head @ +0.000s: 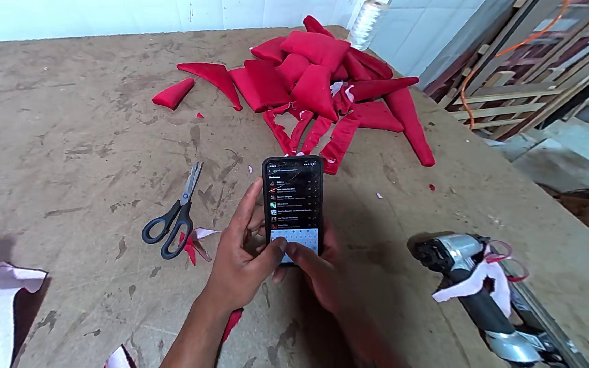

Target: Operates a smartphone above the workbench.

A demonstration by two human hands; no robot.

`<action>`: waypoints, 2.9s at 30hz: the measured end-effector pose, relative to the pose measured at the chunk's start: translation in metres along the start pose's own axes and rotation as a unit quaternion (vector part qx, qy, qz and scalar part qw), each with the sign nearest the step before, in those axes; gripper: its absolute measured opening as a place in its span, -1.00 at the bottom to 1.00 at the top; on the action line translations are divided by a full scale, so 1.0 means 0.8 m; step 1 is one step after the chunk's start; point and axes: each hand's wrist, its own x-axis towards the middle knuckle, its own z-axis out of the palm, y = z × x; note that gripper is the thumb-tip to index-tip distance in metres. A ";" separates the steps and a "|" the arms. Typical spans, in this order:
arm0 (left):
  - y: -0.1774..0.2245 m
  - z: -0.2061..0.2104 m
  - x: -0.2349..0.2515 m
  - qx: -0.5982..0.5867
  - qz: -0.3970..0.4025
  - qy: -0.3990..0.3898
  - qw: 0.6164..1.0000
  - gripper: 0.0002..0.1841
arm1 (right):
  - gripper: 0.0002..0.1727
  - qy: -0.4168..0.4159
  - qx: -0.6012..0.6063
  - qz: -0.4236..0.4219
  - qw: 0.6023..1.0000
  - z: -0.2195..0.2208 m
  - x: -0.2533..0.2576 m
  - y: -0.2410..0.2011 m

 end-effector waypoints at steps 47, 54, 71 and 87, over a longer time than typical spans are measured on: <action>-0.006 -0.003 0.002 0.061 0.044 -0.025 0.997 -0.01 | -0.38 0.042 0.021 -0.019 0.999 -0.010 0.003 0.011; -0.006 -0.003 0.002 0.049 0.046 -0.024 0.997 -0.02 | -0.32 0.020 0.041 -0.027 0.999 -0.013 0.005 0.014; -0.005 -0.004 0.003 0.063 0.052 -0.014 0.997 -0.07 | -0.33 0.036 0.023 -0.026 0.999 -0.011 0.003 0.012; -0.006 -0.007 0.003 0.062 0.053 -0.004 0.997 -0.11 | -0.36 0.037 0.033 -0.016 0.999 -0.010 0.005 0.017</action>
